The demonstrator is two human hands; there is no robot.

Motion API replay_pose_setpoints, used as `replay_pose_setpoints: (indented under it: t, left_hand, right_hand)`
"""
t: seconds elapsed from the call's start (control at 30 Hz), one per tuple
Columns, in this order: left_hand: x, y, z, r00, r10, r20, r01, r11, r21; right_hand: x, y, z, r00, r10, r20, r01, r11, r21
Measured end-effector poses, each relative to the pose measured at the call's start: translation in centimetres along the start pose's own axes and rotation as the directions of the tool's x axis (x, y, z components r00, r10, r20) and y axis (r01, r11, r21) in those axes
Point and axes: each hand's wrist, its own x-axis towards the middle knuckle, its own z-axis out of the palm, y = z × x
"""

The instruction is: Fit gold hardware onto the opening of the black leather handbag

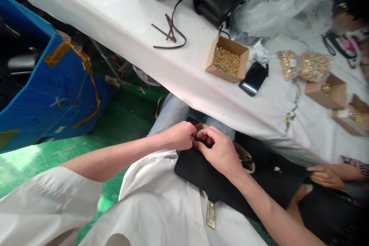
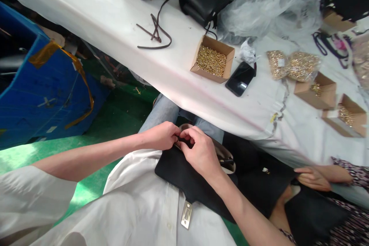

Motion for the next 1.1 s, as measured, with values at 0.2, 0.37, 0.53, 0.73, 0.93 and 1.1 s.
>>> replay_pose_setpoints:
  t: [0.2, 0.37, 0.53, 0.73, 0.93, 1.1]
  left_hand:
    - [-0.26, 0.53, -0.54, 0.999, 0.011, 0.039, -0.011, 1.000, 0.003]
    - [-0.12, 0.57, -0.68, 0.998, 0.004, 0.057, -0.003, 1.000, -0.029]
    - [0.19, 0.17, -0.53, 0.996, 0.010, 0.086, -0.010, 1.000, -0.009]
    - [0.31, 0.60, -0.59, 0.996, 0.025, 0.087, -0.027, 0.999, 0.020]
    - [0.39, 0.88, -0.50, 0.996, 0.050, 0.079, -0.052, 0.998, 0.031]
    - [0.28, 0.99, -0.48, 0.995, 0.057, 0.081, -0.061, 0.997, 0.040]
  right_hand:
    - [-0.29, -0.43, 0.04, 1.000, 0.013, -0.016, -0.012, 0.999, 0.042]
    - [-0.40, -0.54, 0.05, 0.999, 0.022, -0.029, -0.021, 0.999, 0.040]
    - [-0.37, -0.53, 0.11, 0.999, 0.015, -0.039, -0.013, 0.999, 0.050]
    - [-0.30, -0.57, 0.23, 0.998, 0.047, -0.045, -0.044, 0.997, 0.068]
    - [-0.10, -0.49, 0.19, 0.996, 0.079, -0.041, -0.075, 0.992, 0.105]
    - [-0.26, -0.42, -0.04, 0.995, 0.089, -0.042, -0.084, 0.989, 0.118]
